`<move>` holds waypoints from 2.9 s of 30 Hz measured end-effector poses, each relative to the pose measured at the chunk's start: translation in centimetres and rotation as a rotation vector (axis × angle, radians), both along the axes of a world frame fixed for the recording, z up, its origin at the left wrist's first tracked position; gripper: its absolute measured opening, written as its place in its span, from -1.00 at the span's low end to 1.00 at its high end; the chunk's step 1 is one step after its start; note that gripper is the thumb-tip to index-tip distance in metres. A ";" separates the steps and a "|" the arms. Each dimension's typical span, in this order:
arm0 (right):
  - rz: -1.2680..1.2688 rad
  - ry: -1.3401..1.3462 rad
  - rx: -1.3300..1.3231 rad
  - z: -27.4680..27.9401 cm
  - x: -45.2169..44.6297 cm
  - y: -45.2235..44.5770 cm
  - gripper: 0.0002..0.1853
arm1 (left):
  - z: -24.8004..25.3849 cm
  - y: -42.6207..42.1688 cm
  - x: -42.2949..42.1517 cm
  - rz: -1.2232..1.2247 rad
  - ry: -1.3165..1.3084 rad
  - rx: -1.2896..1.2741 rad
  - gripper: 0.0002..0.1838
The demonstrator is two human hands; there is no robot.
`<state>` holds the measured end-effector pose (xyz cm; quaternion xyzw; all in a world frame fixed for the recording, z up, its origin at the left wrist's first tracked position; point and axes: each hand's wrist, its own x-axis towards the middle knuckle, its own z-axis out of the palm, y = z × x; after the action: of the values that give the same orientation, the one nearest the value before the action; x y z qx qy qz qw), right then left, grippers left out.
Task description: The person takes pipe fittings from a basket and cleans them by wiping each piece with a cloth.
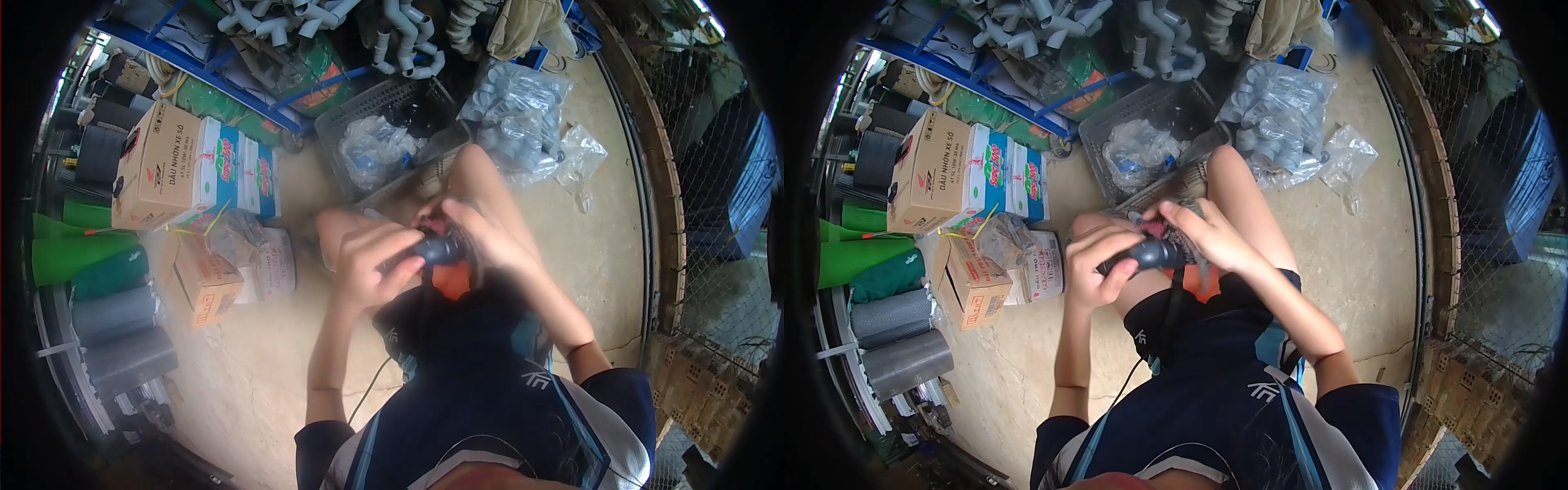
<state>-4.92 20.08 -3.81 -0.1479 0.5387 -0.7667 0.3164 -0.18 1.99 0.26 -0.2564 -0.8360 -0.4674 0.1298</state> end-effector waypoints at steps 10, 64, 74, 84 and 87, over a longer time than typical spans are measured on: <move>0.034 -0.368 -0.202 -0.5 4.2 -1.5 -0.60 | -4.4 -0.9 -3.1 0.543 0.060 0.215 -0.39; -0.413 0.760 0.185 4.5 1.8 -1.7 -0.55 | -1.3 0.0 1.5 0.060 -0.243 0.248 -0.40; -0.560 0.772 0.511 2.1 -2.5 -1.8 -0.84 | -2.5 0.5 2.0 0.146 -0.328 0.344 -0.66; -0.362 -0.380 -0.467 0.1 0.4 0.6 -0.53 | -1.9 0.9 2.6 0.218 -0.672 0.780 -0.49; -0.342 -0.314 -0.423 1.2 1.0 0.5 -0.52 | -1.4 1.7 2.2 0.174 -0.744 0.783 -0.53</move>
<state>-3.91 20.57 -2.60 0.0026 0.3287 -0.9174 0.2242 2.06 3.70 -1.11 0.0636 -0.6073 -0.7903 -0.0509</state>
